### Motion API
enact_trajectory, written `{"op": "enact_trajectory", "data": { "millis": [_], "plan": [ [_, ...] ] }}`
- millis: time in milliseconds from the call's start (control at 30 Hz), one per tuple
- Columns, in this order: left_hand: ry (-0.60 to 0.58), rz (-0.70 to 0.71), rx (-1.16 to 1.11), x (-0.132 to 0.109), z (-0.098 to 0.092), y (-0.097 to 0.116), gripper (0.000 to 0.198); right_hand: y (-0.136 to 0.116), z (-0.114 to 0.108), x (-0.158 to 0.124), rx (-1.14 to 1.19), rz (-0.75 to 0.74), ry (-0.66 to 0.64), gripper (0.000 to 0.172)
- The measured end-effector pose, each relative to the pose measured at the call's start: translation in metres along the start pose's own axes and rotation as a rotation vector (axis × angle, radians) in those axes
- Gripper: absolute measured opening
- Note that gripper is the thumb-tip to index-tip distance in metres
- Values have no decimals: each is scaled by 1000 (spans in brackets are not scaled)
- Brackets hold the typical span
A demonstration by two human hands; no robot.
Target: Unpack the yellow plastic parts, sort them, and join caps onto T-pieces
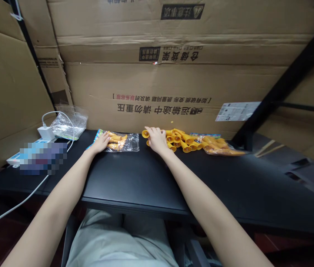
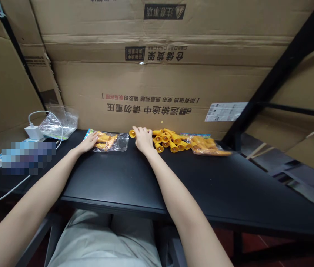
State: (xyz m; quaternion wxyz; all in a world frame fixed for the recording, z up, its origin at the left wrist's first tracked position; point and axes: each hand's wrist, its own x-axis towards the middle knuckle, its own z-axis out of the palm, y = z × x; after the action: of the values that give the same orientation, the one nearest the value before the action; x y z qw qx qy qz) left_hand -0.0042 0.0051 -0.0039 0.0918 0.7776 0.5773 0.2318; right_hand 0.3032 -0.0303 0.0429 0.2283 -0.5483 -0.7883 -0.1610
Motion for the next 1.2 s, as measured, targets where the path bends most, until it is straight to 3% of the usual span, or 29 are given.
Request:
{"op": "enact_trajectory", "data": {
  "millis": [200,333,600,733,867,1067,1200],
  "plan": [
    [-35,-31,-29,-4,-6,7,60,-32,-12,2,-188,-219,-215,47],
    [-27,-56,-100,-7,-8,10,62,-43,-14,3,-182,-237,-376,49],
    [-30,-61,-228,-8,-9,11,61,-51,-13,2,-67,-246,-502,64],
    [-54,-69,-264,-9,-10,16,63,-50,-19,2,39,-207,-530,40],
    [-64,-74,-284,-9,-11,19,67,-49,-29,2,-2,-155,-547,18],
    [-58,-83,-330,-11,-11,20,64,-42,-36,2,25,-71,-555,4],
    [-53,-103,-349,-11,-11,22,63,-35,-30,4,150,15,-514,4]
  ]
}}
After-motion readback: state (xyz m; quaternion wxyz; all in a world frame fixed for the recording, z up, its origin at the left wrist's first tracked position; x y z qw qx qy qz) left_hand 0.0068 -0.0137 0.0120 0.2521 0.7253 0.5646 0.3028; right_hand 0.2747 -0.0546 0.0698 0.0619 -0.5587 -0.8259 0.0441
